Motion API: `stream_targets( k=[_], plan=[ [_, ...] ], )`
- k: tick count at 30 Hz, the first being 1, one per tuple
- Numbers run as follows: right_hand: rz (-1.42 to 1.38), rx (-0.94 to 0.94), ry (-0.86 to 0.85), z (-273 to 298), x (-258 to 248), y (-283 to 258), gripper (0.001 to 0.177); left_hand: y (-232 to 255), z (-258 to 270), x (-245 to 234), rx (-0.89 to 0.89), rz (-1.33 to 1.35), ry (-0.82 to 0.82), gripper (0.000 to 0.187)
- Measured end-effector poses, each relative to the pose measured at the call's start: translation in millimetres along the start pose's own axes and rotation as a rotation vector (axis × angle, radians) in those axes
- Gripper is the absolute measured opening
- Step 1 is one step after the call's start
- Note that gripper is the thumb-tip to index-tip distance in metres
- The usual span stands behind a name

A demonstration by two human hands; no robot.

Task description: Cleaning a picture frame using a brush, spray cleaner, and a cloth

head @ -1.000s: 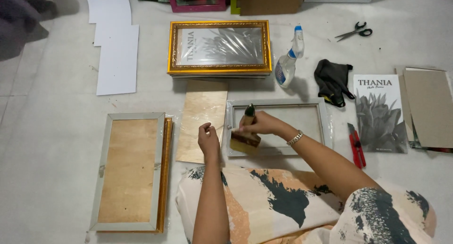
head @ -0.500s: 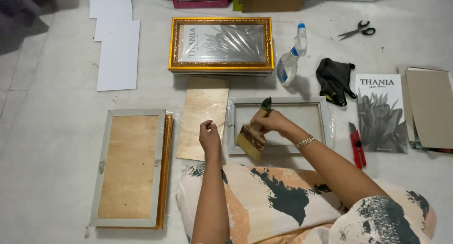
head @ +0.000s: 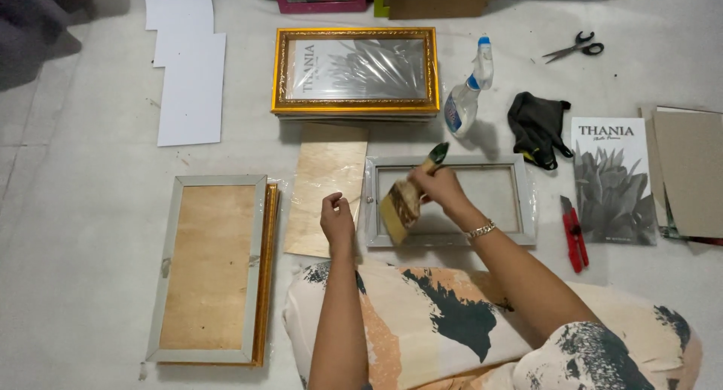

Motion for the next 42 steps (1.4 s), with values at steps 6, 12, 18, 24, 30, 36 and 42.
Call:
stream_targets(
  k=[6,12,18,24,30,36,42],
  plan=[
    [0.216,-0.110,0.053,7.8,6.5,-13.0,0.043,-6.9,0.6,0.0,-0.001,-0.016,0.007,0.023],
    [0.166,-0.096,0.183,22.0,2.4,-44.9,0.038,-11.2,-2.9,1.2,-0.018,-0.012,0.021,0.022],
    [0.097,-0.080,0.280,-4.7,-81.5,24.5,0.035,-19.2,-3.9,-1.3,-0.051,-0.042,0.012,0.023],
    [0.200,-0.154,0.579,33.4,-236.2,27.6,0.027,-11.8,-3.3,3.2,-0.039,-0.048,-0.005,0.024],
    [0.520,-0.439,0.715,87.0,-216.0,-34.3,0.035,-8.8,-0.3,5.0,-0.013,-0.045,-0.013,0.024],
    [0.976,-0.479,0.451,26.1,-75.9,2.9,0.022,-14.7,-2.9,1.1,-0.029,-0.071,0.005,0.023],
    [0.309,-0.618,0.094,66.1,34.9,-61.9,0.024,-11.6,-3.4,-0.5,-0.030,-0.011,0.010,0.024]
  ],
)
Point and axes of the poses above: each hand's wrist, its own z-axis away from the middle knuckle, its own x-axis out of the palm, y = z × x, the point moved 9 cm from there along -z, towards the middle knuckle, and after that the axes turned 6 degrees about -y, right-handed, at the moved point
